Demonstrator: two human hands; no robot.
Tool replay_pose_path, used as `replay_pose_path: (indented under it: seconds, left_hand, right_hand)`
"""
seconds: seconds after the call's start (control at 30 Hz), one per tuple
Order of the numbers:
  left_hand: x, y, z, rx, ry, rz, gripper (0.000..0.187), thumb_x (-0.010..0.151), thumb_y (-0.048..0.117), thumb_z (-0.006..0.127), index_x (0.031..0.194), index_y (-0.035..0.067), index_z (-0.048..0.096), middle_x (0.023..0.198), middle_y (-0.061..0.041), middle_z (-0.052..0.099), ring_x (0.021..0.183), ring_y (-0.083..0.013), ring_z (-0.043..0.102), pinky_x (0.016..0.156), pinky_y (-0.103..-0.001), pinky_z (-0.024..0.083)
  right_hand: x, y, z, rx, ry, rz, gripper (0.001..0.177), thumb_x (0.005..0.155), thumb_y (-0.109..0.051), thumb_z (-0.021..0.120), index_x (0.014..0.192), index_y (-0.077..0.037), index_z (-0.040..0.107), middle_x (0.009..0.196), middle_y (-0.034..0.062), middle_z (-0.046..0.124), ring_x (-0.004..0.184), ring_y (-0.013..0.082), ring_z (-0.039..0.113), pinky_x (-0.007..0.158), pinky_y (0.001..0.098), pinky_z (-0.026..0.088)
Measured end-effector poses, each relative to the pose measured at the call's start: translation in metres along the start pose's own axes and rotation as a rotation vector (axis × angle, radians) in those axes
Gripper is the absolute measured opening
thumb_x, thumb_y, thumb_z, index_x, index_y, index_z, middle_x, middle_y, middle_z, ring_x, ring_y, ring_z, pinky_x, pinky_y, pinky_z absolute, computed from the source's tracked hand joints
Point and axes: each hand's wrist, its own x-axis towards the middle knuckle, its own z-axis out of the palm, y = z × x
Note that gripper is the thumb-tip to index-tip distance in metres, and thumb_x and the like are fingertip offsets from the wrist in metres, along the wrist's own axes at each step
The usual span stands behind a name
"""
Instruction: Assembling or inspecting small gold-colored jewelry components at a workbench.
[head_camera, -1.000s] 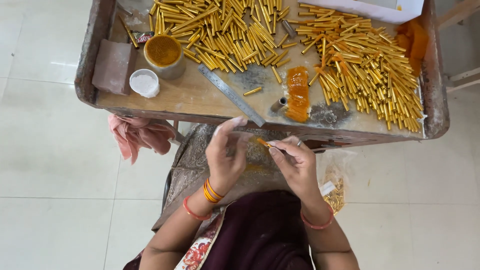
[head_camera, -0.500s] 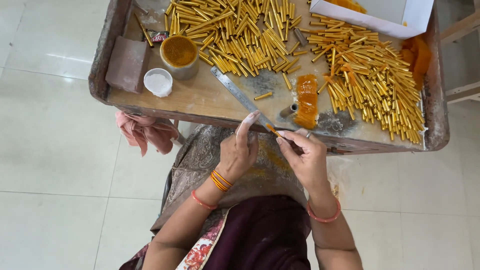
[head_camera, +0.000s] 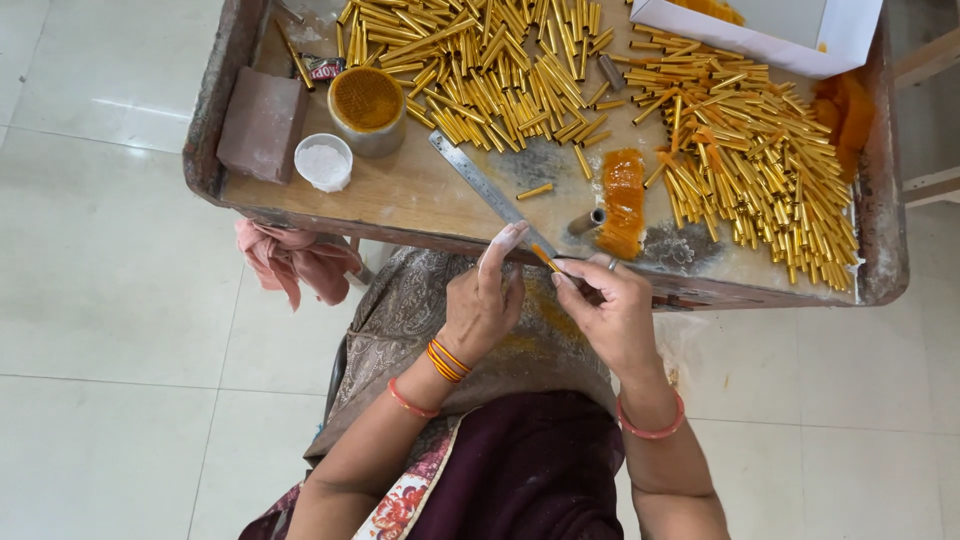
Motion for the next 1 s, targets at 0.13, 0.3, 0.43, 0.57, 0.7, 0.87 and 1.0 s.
replay_pose_path:
  seconds: [0.13, 0.3, 0.43, 0.57, 0.7, 0.87, 1.0]
  left_hand:
    - [0.000, 0.002, -0.002, -0.011, 0.004, -0.008, 0.072, 0.091, -0.007, 0.069, 0.150, -0.001, 0.028, 0.146, -0.016, 0.059, 0.120, -0.0318, 0.070, 0.093, -0.036, 0.060]
    - [0.004, 0.005, -0.012, 0.028, -0.098, -0.031, 0.065, 0.088, -0.003, 0.067, 0.147, 0.020, 0.052, 0.149, -0.012, 0.057, 0.114, -0.0282, 0.072, 0.086, -0.035, 0.061]
    - [0.000, 0.002, -0.011, 0.073, -0.168, -0.017, 0.067, 0.084, 0.001, 0.069, 0.144, 0.028, 0.059, 0.152, -0.012, 0.053, 0.112, -0.0269, 0.072, 0.083, -0.035, 0.061]
    - [0.000, 0.002, -0.010, 0.090, -0.153, -0.012, 0.064, 0.087, 0.002, 0.070, 0.144, 0.028, 0.061, 0.153, -0.011, 0.052, 0.115, -0.0268, 0.071, 0.084, -0.035, 0.061]
    - [-0.001, 0.000, -0.007, 0.102, -0.127, 0.001, 0.063, 0.087, 0.001, 0.069, 0.143, 0.029, 0.061, 0.153, -0.011, 0.053, 0.117, -0.0275, 0.071, 0.087, -0.035, 0.061]
    - [0.002, 0.016, -0.014, -0.049, -0.068, -0.090, 0.056, 0.088, -0.005, 0.066, 0.139, 0.019, 0.062, 0.147, -0.011, 0.057, 0.113, -0.0247, 0.072, 0.088, -0.033, 0.062]
    - [0.005, 0.028, -0.020, -0.500, -0.004, -0.426, 0.039, 0.095, -0.010, 0.065, 0.131, 0.002, 0.063, 0.133, -0.009, 0.063, 0.101, -0.0132, 0.075, 0.085, -0.026, 0.062]
  right_hand:
    - [0.001, -0.002, -0.001, 0.012, -0.011, 0.009, 0.021, 0.088, 0.002, 0.077, 0.109, 0.002, 0.075, 0.083, 0.0038, 0.071, 0.071, 0.0056, 0.064, 0.063, 0.0217, 0.052]
    - [0.001, 0.003, -0.001, 0.007, -0.017, 0.013, 0.020, 0.088, 0.002, 0.077, 0.108, 0.002, 0.075, 0.081, 0.0040, 0.069, 0.070, 0.0057, 0.062, 0.062, 0.0219, 0.051]
    - [0.001, 0.003, -0.001, 0.035, -0.018, -0.010, 0.020, 0.089, 0.002, 0.076, 0.108, 0.003, 0.074, 0.085, 0.0043, 0.070, 0.073, 0.0055, 0.063, 0.064, 0.0217, 0.051]
    - [0.001, -0.001, -0.002, -0.009, -0.012, -0.019, 0.019, 0.089, 0.001, 0.077, 0.108, 0.003, 0.074, 0.083, 0.0043, 0.069, 0.070, 0.0061, 0.062, 0.061, 0.0224, 0.050]
    - [0.003, -0.006, -0.003, -0.029, -0.003, -0.026, 0.018, 0.089, 0.000, 0.077, 0.106, 0.002, 0.074, 0.082, 0.0040, 0.068, 0.067, 0.0067, 0.059, 0.059, 0.0239, 0.047]
    - [-0.002, -0.004, -0.004, 0.008, -0.006, 0.017, 0.017, 0.089, 0.000, 0.076, 0.106, 0.001, 0.075, 0.080, 0.0039, 0.067, 0.068, 0.0068, 0.058, 0.061, 0.0243, 0.048]
    - [-0.019, -0.003, -0.011, 0.096, 0.003, 0.021, 0.022, 0.089, -0.001, 0.077, 0.111, 0.000, 0.075, 0.086, 0.0049, 0.068, 0.072, 0.0096, 0.057, 0.064, 0.0255, 0.046]
